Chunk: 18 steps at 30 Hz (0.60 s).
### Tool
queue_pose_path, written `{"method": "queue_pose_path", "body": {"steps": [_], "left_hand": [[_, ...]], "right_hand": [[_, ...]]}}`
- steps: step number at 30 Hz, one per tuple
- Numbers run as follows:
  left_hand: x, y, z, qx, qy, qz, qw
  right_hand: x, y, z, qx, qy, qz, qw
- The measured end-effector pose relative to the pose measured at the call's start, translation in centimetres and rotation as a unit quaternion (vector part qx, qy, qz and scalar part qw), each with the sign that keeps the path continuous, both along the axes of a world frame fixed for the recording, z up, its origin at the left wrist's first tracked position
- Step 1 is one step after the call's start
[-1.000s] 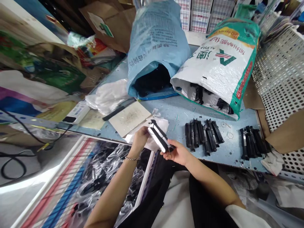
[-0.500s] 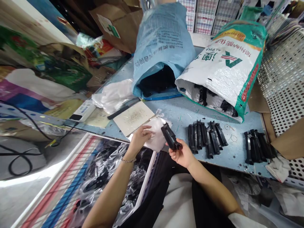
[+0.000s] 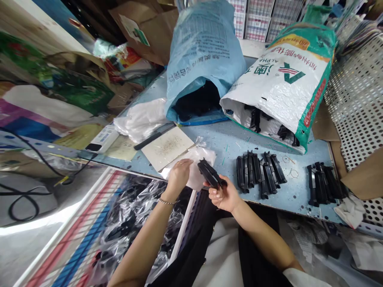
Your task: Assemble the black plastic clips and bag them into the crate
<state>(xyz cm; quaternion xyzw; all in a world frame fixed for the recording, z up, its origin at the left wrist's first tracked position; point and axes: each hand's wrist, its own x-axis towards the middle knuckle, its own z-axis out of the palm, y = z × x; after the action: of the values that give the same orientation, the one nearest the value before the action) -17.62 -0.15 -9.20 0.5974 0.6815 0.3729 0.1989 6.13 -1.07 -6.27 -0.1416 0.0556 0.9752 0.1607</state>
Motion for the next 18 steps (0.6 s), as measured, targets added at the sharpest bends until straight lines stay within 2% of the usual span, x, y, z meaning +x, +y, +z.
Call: {"method": "queue_pose_path", "body": {"steps": [3,6,10,12,15,18], "left_hand": [[-0.32,-0.46,0.59,0.024,0.066,-0.033,0.997],[-0.51,-0.79,0.88,0.000,0.028,-0.051,0.998],[-0.86,-0.81,0.89,-0.006,0.007,-0.032,0.999],[-0.93,-0.65,0.76,-0.011,0.011,-0.031,0.999],[-0.93,-0.42,0.58,-0.022,0.008,-0.041,0.999],[-0.91,-0.50,0.77,-0.010,0.038,-0.050,0.998]], "right_hand": [[-0.05,0.01,-0.17,0.009,0.012,0.011,1.000],[0.02,0.18,-0.04,0.004,0.012,0.027,1.000],[0.46,0.31,0.32,0.032,-0.014,-0.031,0.999],[0.52,0.18,0.42,0.047,-0.008,-0.014,0.999],[0.26,0.01,0.12,0.029,0.009,0.037,0.999],[0.03,0.08,-0.44,-0.004,0.014,0.035,0.999]]}}
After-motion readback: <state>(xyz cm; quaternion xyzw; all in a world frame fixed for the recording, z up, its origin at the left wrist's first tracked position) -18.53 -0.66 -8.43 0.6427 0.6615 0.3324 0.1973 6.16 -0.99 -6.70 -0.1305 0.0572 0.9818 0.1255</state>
